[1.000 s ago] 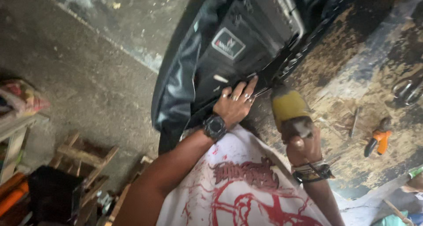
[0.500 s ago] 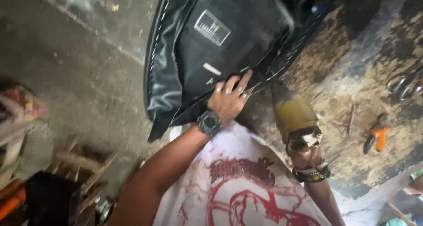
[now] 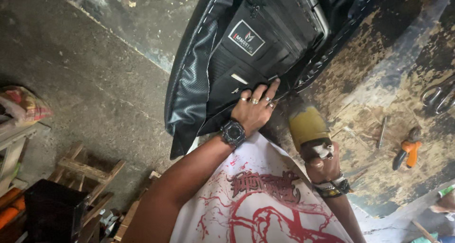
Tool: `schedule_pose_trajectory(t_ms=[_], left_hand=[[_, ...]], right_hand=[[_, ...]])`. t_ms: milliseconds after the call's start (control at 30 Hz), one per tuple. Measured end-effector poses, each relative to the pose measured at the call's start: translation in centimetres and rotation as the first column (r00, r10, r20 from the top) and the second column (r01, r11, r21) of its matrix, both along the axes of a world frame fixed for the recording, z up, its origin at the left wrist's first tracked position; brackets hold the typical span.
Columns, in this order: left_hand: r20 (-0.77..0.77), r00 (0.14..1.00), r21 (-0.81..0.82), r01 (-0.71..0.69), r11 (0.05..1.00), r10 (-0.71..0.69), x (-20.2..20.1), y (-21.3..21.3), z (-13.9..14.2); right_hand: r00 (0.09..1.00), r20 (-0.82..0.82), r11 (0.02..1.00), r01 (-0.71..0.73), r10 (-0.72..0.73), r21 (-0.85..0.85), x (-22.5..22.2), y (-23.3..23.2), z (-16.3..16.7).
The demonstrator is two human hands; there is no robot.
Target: The person stretches and staples black upholstery fabric onto a motorcycle seat base using a pneumatic staple gun. They repeatedly pull the fabric taut, align edges, and fire staples along the perimeter to secure the cover.
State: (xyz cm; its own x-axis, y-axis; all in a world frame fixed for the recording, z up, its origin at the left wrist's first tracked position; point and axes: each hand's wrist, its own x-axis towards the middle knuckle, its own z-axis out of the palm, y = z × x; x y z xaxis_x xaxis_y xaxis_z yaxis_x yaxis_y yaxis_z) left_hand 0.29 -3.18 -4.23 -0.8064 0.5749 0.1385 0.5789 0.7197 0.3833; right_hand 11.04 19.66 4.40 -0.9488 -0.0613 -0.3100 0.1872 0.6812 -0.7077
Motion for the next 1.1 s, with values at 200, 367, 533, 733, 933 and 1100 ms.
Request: schedule_pose_trajectory(t_ms=[200, 367, 533, 733, 933, 1100], left_hand=[[-0.057, 0.998, -0.030, 0.011, 0.999, -0.012, 0.7, 0.1, -0.5], [0.000, 0.999, 0.031, 0.047, 0.998, -0.047, -0.4, -0.2, 1.4], [0.127, 0.991, 0.417, -0.090, 0.904, 0.040, -2.0, -3.4, 9.6], [0.033, 0.904, 0.361, -0.408, 0.839, 0.426, -6.2, -12.0, 18.5], [0.612, 0.790, 0.552, -0.403, 0.730, -0.028, -16.5, -15.2, 12.3], [0.607, 0.760, 0.661, -0.320, 0.679, -0.233, -16.2, -15.8, 9.7]], right_hand=[[0.971, -0.173, 0.958, -0.117, 0.166, 0.263, -0.5, 0.1, -1.1], [0.998, -0.058, 0.964, 0.036, -0.021, 0.265, 0.8, 0.0, -2.1], [1.000, -0.026, 0.992, 0.003, 0.000, 0.124, 1.0, 0.0, -3.1], [0.999, -0.041, 0.986, -0.025, 0.032, 0.165, -0.2, -0.2, -1.7], [0.908, 0.250, 0.761, 0.417, -0.335, -0.496, 1.5, -1.2, -2.1], [0.950, 0.142, 0.894, 0.311, -0.279, -0.322, 4.3, 0.0, -2.7]])
